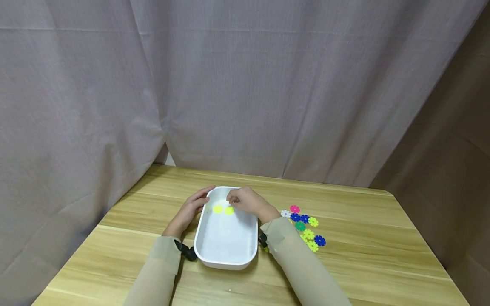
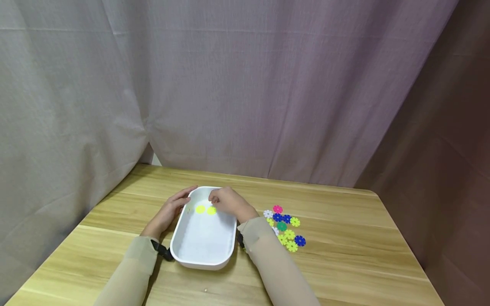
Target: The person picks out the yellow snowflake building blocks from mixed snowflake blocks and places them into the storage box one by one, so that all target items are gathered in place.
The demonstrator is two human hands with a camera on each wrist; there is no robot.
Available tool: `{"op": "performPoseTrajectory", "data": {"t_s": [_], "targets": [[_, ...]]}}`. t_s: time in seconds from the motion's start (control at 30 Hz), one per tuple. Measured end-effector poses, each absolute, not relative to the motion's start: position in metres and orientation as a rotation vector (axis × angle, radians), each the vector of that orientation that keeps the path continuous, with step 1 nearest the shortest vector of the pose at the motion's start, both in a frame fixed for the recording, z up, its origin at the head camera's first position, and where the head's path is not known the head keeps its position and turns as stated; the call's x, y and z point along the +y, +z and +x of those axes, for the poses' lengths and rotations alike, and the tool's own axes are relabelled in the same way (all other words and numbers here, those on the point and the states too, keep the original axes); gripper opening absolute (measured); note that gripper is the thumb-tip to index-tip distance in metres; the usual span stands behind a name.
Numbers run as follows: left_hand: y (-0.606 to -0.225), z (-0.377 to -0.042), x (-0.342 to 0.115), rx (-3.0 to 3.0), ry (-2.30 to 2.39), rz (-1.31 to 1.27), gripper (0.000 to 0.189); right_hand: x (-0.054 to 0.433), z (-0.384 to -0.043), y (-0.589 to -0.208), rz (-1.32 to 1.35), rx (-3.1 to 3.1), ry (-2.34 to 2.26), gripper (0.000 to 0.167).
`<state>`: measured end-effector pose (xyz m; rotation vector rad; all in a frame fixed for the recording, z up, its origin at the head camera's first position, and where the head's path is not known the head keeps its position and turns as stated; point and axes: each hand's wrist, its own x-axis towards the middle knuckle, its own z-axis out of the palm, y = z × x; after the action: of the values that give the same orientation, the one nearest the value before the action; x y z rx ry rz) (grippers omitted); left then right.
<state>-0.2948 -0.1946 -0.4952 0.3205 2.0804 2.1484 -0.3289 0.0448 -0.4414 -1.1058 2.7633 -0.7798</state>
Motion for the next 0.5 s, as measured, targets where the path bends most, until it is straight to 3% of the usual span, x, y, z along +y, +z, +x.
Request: {"op": "performPoseTrajectory", "data": {"t_s": [0.5], "targets": [[-0.4951, -0.2962, -0.1934, 2.088, 2.141, 0.325, 0.050, 0.0467, -0.3283, -0.4437, -1.109, 2.768, -0.802, 0.017]]}}
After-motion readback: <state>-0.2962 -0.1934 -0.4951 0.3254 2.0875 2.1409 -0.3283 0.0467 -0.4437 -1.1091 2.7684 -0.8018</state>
